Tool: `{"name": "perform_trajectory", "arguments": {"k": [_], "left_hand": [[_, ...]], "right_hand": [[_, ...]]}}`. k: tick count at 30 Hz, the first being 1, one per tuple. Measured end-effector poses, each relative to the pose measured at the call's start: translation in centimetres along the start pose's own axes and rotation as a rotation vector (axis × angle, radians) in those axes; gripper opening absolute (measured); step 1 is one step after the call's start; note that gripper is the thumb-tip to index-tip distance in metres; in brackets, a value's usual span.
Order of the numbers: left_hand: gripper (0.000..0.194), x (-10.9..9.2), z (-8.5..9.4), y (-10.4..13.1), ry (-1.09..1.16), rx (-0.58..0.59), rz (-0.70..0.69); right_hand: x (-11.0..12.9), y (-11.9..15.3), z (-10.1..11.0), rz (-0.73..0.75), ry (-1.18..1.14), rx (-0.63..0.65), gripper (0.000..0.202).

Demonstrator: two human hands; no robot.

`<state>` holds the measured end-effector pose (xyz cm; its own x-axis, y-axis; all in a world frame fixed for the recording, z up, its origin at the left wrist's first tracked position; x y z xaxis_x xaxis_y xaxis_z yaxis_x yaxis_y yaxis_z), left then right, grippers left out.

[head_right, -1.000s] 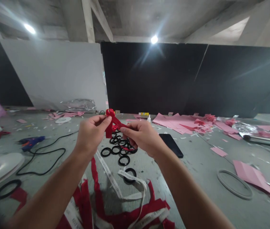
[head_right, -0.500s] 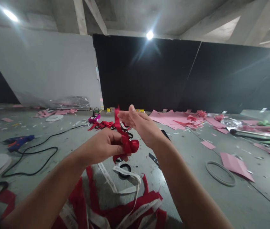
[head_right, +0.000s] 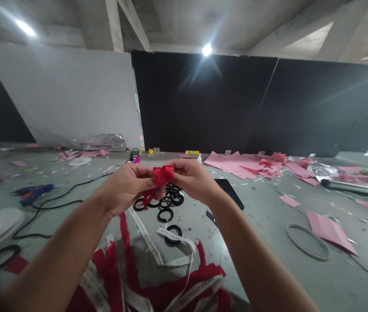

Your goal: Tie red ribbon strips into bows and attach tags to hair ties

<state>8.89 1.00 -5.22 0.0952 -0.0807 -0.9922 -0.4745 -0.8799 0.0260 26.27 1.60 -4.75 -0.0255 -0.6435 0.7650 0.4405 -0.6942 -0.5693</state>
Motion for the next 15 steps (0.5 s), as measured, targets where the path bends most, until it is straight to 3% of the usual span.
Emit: {"name": "perform_trajectory", "arguments": {"k": [8, 15], "left_hand": [[0.047, -0.58, -0.35, 0.14, -0.082, -0.172, -0.085], [0.031, -0.39, -0.07, -0.41, -0.116, -0.258, -0.201]], "right_hand": [[-0.13, 0.07, -0.33, -0.117, -0.042, -0.080, 0.022], [-0.65, 0.15, -0.15, -0.177, -0.046, -0.100, 0.023]]}}
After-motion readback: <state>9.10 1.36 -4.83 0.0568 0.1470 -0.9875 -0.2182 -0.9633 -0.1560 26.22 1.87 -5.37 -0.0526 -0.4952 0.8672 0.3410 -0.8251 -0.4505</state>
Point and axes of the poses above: each hand's wrist, its own y-axis away from the middle knuckle, its own z-axis out of the back of the hand, x = y × z, the point moved 1 cm from there along -y, towards the middle knuckle, and after that the axes turned 8 degrees about z, right-handed, at the moved point
